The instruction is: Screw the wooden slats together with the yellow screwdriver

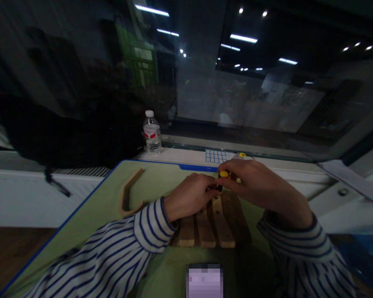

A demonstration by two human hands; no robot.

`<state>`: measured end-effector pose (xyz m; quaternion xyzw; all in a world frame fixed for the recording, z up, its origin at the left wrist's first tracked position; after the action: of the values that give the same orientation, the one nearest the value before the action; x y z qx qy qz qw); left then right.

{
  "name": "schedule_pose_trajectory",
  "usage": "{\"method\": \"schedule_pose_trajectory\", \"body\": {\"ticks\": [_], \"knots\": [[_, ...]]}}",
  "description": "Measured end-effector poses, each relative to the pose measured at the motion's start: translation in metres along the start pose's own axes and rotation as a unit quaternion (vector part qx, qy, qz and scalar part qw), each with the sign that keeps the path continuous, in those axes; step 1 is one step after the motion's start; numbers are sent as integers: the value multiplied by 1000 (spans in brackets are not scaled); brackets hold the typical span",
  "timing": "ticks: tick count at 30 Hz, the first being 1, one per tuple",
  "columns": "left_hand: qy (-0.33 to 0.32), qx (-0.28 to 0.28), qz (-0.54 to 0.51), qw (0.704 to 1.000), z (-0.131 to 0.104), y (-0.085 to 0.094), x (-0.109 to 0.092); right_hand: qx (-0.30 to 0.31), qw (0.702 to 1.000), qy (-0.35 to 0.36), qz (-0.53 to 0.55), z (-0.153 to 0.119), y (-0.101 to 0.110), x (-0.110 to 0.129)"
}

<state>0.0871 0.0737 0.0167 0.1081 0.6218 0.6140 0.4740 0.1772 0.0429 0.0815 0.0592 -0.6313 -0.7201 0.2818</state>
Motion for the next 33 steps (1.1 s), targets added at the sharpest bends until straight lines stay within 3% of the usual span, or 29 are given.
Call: {"method": "schedule_pose_trajectory", "body": {"ticks": [19, 33], "knots": [[15, -26, 9, 1000, 0, -4, 8, -8, 998, 40, 43, -1, 0, 8], [14, -23, 8, 1000, 0, 2, 2, -7, 1000, 19, 19, -1, 0, 1]]}}
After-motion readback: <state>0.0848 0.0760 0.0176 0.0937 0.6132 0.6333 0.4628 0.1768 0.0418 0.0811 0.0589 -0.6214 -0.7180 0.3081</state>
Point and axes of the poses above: each hand's wrist, its own z-axis towards the middle knuckle, its own y-axis out of the back of the hand, x = y × z, the point moved 7 cm from there along z, towards the middle knuckle, and after that the axes turned 11 degrees about z, right-handed, at the moved point
